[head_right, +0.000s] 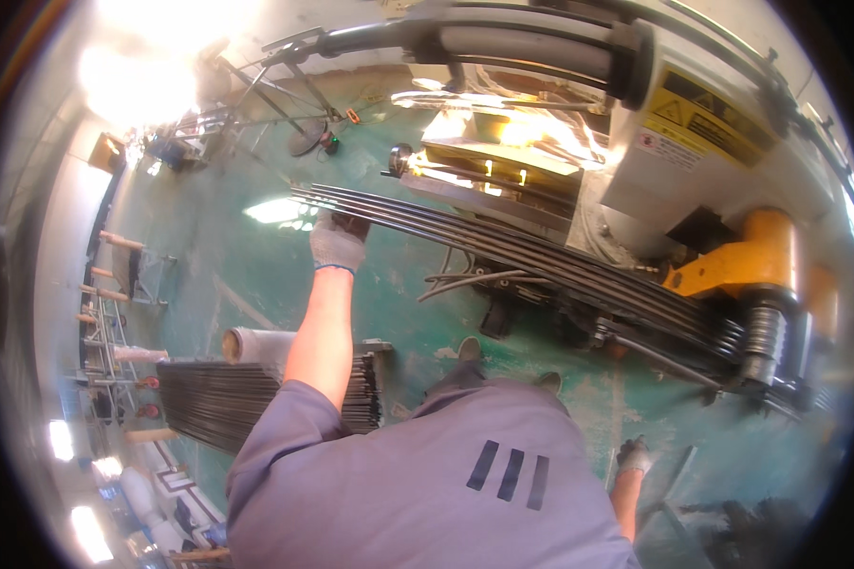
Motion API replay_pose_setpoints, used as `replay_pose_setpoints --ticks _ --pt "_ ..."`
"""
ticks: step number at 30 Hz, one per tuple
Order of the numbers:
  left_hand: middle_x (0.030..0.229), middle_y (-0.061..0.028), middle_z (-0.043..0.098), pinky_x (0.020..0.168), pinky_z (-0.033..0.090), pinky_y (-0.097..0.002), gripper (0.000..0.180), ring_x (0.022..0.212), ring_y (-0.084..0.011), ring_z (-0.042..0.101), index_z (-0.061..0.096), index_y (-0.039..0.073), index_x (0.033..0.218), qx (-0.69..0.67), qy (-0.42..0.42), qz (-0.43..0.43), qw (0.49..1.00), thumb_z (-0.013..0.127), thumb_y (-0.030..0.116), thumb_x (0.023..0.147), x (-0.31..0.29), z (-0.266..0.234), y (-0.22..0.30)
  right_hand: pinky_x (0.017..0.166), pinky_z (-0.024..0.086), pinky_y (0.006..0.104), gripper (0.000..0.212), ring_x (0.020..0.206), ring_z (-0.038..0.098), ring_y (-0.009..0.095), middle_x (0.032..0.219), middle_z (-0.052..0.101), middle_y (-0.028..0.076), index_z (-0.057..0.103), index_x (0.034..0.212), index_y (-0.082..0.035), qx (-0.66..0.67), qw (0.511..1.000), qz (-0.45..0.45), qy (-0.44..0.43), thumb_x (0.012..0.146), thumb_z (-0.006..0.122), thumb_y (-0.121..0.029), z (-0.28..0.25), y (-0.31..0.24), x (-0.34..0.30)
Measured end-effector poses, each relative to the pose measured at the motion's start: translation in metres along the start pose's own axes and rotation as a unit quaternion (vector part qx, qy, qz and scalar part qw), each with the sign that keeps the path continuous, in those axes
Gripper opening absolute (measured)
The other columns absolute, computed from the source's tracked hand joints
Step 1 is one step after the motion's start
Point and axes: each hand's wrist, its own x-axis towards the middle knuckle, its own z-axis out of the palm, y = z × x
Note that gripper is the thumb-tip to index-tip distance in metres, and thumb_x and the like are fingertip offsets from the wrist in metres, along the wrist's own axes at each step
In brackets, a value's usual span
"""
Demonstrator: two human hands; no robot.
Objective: The person places a set of straight metal bars into a bending machine, secures them with a lever, and initiates the machine to bend the bars into a U-shape. They then remove the bent bars and place them onto a storage rack, repeating the process.
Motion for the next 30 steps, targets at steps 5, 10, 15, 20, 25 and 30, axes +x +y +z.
replay_pose_setpoints --ticks 5,10,15,20,25,30 --pt "0.128 -0.0113 0.063 0.098 0.054 -0.0511 0.047 0.115 -0.0344 0.063 0.059 0.011 0.129 0.052 0.073 0.017 0.996 0.048 0.053 0.112 0.107 -0.072 0.108 0.055 0.042 0.0425 0.034 0.067 0.060 0.027 0.086 0.068 0.007 0.063 0.110 -0.011 -0.027 0.999 -0.023 -0.037 0.107 0.060 -0.044 0.024 0.048 -0.047" --pt "0.135 -0.0125 0.059 0.100 0.057 -0.0567 0.052 0.121 -0.0361 0.062 0.049 0.012 0.150 0.140 -0.020 0.037 0.989 0.048 0.048 0.112 0.108 -0.066 0.128 0.051 0.042 0.0374 0.017 0.063 0.059 0.022 0.082 0.065 0.007 0.062 0.109 -0.010 -0.040 0.994 -0.067 -0.074 0.107 0.062 -0.027 0.052 0.073 -0.126" --pt "0.142 -0.0124 0.059 0.095 0.061 -0.0570 0.052 0.117 -0.0369 0.068 0.047 0.011 0.154 0.163 -0.068 0.029 0.984 0.051 0.043 0.113 0.092 -0.069 0.110 0.052 0.038 0.0404 0.032 0.060 0.053 0.023 0.077 0.063 0.004 0.058 0.096 -0.013 -0.069 0.993 -0.078 -0.059 0.107 0.062 -0.043 0.076 0.075 -0.140" --pt "0.142 -0.0135 0.058 0.098 0.058 -0.0561 0.054 0.116 -0.0392 0.068 0.041 0.006 0.159 0.191 -0.165 -0.019 0.967 0.050 0.036 0.114 0.061 -0.051 0.097 0.051 0.043 0.0363 0.025 0.062 0.060 0.022 0.081 0.067 0.005 0.064 0.105 -0.010 -0.093 0.990 -0.096 -0.047 0.106 0.064 -0.035 0.126 0.064 -0.156" --pt "0.141 -0.0187 0.059 0.095 0.060 -0.0556 0.064 0.110 -0.0408 0.071 0.037 0.004 0.161 0.175 -0.099 -0.043 0.979 0.047 0.046 0.114 0.080 -0.066 0.108 0.060 0.053 0.0352 0.029 0.074 0.068 0.021 0.092 0.073 0.007 0.068 0.120 -0.008 -0.139 0.975 -0.145 -0.095 0.103 0.069 -0.032 0.178 0.059 -0.196" --pt "0.136 -0.0165 0.062 0.089 0.061 -0.0556 0.061 0.108 -0.0409 0.071 0.043 0.006 0.157 0.203 -0.195 -0.065 0.957 0.049 0.049 0.113 0.064 -0.052 0.101 0.063 0.055 0.0365 0.032 0.075 0.070 0.021 0.096 0.074 0.008 0.068 0.124 -0.006 -0.128 0.978 -0.149 -0.072 0.102 0.070 -0.030 0.184 0.066 -0.242"
